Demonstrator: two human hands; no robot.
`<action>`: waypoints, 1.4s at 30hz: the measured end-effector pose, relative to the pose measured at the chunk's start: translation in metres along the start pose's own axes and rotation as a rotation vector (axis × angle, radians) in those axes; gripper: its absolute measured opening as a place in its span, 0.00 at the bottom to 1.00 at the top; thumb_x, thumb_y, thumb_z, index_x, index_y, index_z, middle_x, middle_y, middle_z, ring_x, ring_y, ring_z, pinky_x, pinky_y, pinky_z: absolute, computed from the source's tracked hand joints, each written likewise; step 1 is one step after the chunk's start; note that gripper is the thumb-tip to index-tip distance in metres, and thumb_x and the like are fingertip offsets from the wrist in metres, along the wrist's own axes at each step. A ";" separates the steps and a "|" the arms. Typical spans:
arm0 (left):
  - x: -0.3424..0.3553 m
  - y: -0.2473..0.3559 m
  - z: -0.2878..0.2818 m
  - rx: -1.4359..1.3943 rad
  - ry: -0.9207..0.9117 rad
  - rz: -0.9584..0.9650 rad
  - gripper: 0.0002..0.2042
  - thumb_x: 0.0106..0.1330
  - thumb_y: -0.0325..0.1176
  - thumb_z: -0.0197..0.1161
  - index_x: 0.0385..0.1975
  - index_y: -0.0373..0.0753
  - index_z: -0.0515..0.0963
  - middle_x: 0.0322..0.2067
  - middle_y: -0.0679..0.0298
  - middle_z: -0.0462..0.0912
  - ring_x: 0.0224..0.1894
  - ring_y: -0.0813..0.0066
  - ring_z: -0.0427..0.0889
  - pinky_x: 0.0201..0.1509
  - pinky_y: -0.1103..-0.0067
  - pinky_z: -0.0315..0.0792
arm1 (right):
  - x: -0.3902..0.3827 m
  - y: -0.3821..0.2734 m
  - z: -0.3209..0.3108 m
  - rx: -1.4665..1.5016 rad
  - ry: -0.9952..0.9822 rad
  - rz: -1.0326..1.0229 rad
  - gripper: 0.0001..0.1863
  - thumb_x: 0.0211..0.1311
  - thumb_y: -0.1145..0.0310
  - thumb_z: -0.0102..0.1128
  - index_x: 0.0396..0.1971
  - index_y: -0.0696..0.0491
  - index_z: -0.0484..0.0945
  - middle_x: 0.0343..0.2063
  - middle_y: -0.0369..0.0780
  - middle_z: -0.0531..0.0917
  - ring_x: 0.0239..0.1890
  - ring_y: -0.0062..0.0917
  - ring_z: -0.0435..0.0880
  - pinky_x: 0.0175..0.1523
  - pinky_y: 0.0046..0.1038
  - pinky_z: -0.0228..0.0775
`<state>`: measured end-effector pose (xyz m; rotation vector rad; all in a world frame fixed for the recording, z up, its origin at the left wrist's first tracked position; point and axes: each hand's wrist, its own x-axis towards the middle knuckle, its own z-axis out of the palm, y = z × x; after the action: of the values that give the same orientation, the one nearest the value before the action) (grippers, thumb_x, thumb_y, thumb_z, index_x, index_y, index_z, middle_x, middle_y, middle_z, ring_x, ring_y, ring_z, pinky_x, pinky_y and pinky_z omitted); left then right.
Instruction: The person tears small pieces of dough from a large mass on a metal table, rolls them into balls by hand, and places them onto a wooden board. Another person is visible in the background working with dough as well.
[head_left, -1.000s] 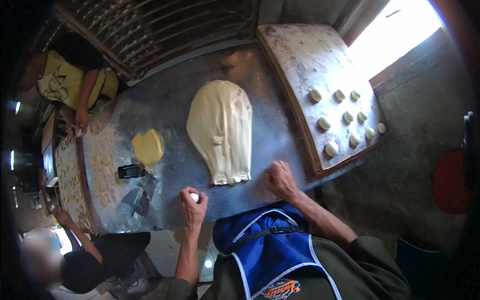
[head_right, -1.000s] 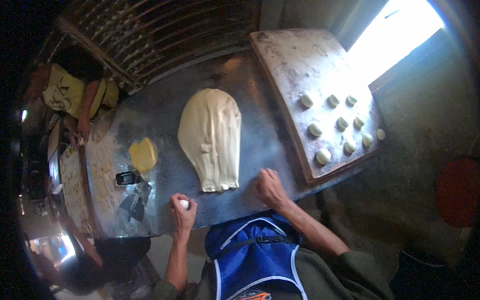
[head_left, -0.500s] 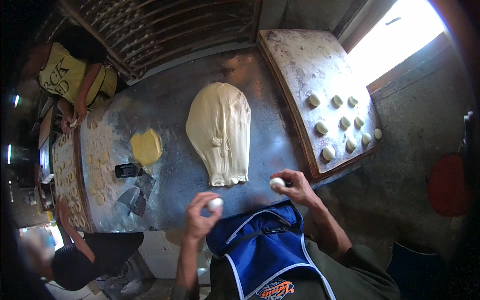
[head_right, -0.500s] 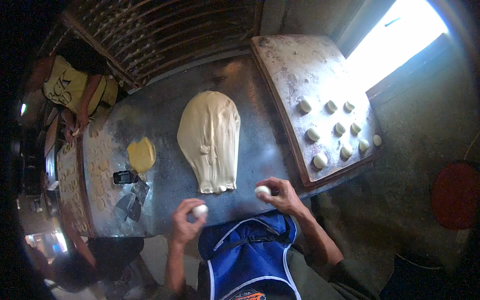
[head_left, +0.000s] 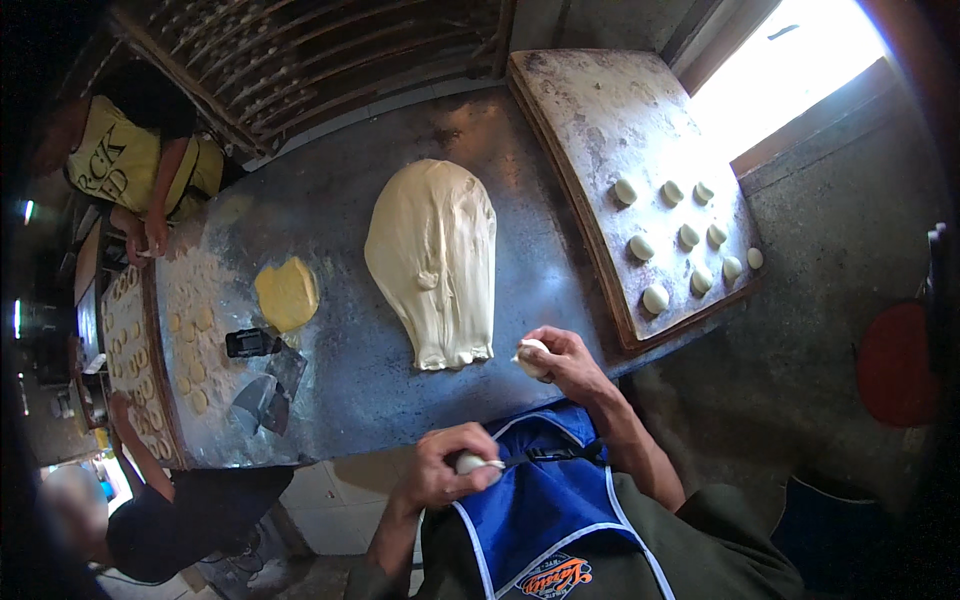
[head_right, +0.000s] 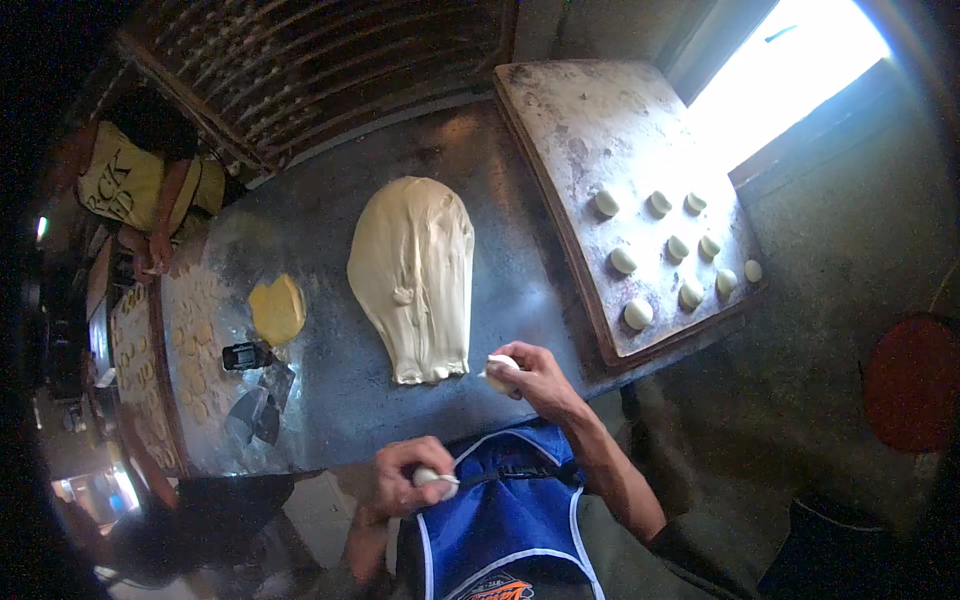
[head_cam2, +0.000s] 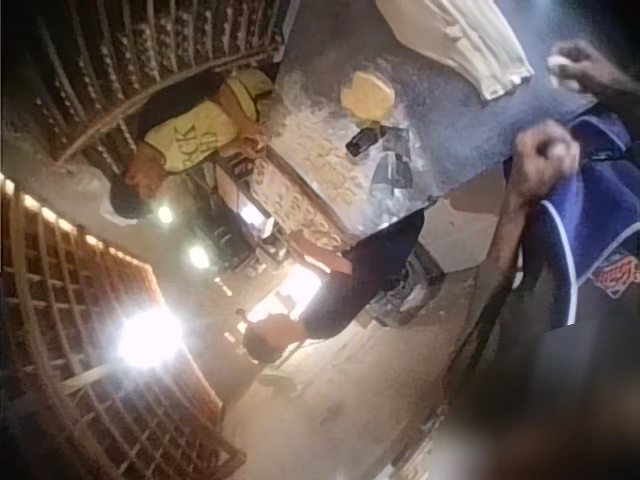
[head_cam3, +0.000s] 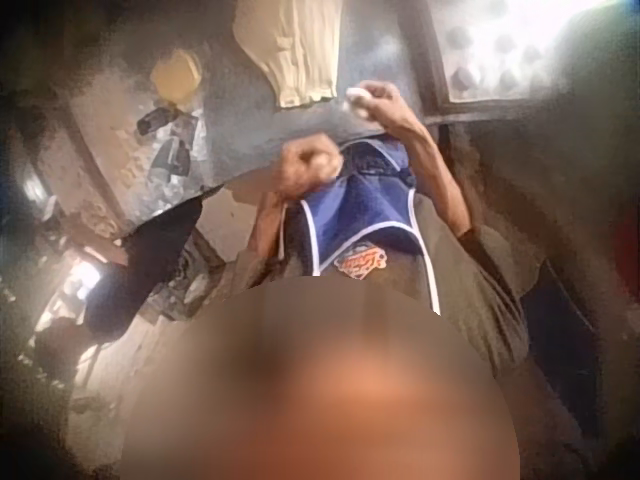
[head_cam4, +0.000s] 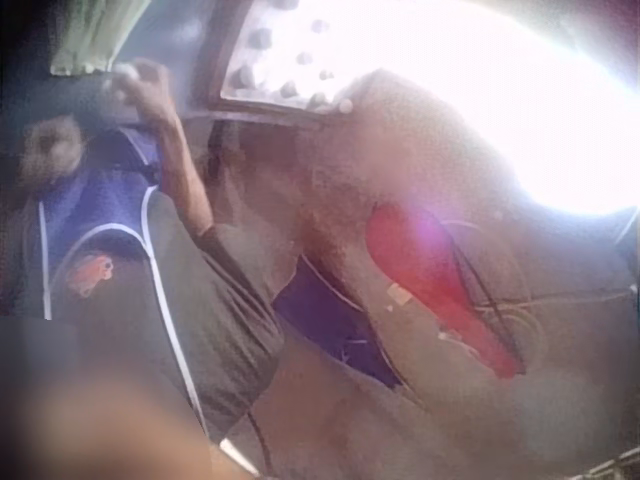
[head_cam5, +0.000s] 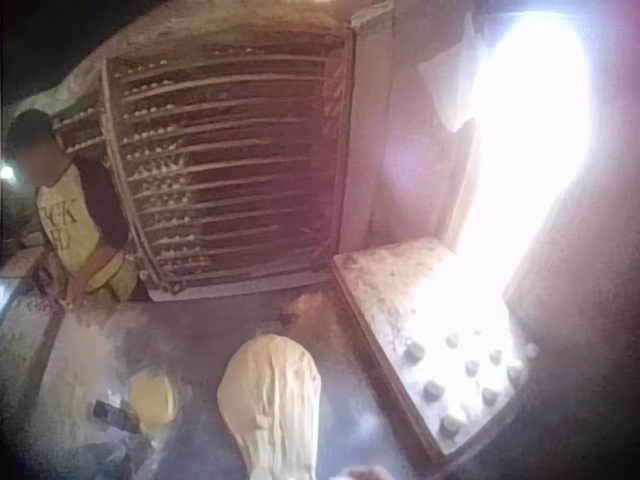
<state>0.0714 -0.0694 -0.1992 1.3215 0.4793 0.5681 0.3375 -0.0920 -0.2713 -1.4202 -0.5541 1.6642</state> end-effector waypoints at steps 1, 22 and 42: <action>-0.004 -0.004 -0.004 0.226 0.155 0.026 0.08 0.58 0.30 0.74 0.33 0.38 0.81 0.33 0.61 0.84 0.35 0.68 0.83 0.42 0.73 0.77 | -0.003 0.011 -0.005 -0.160 0.148 -0.199 0.11 0.64 0.66 0.67 0.42 0.53 0.80 0.37 0.37 0.83 0.32 0.16 0.80 0.32 0.20 0.71; 0.044 -0.138 -0.090 0.906 1.080 -0.096 0.11 0.62 0.23 0.63 0.35 0.35 0.65 0.33 0.53 0.69 0.37 0.52 0.73 0.44 0.64 0.69 | 0.081 0.021 -0.007 -1.298 0.347 -0.792 0.21 0.54 0.60 0.69 0.35 0.57 0.69 0.35 0.47 0.72 0.42 0.43 0.71 0.49 0.42 0.62; -0.005 -0.153 -0.102 1.109 0.890 -0.046 0.08 0.63 0.22 0.62 0.34 0.34 0.68 0.35 0.51 0.72 0.40 0.49 0.74 0.47 0.59 0.68 | 0.074 0.084 -0.067 -1.295 0.567 -0.868 0.09 0.56 0.73 0.56 0.35 0.56 0.69 0.31 0.48 0.70 0.38 0.44 0.72 0.45 0.45 0.67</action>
<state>0.0209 -0.0180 -0.3687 2.0374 1.7268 0.8953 0.3753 -0.0894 -0.3963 -1.9157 -1.7344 0.0370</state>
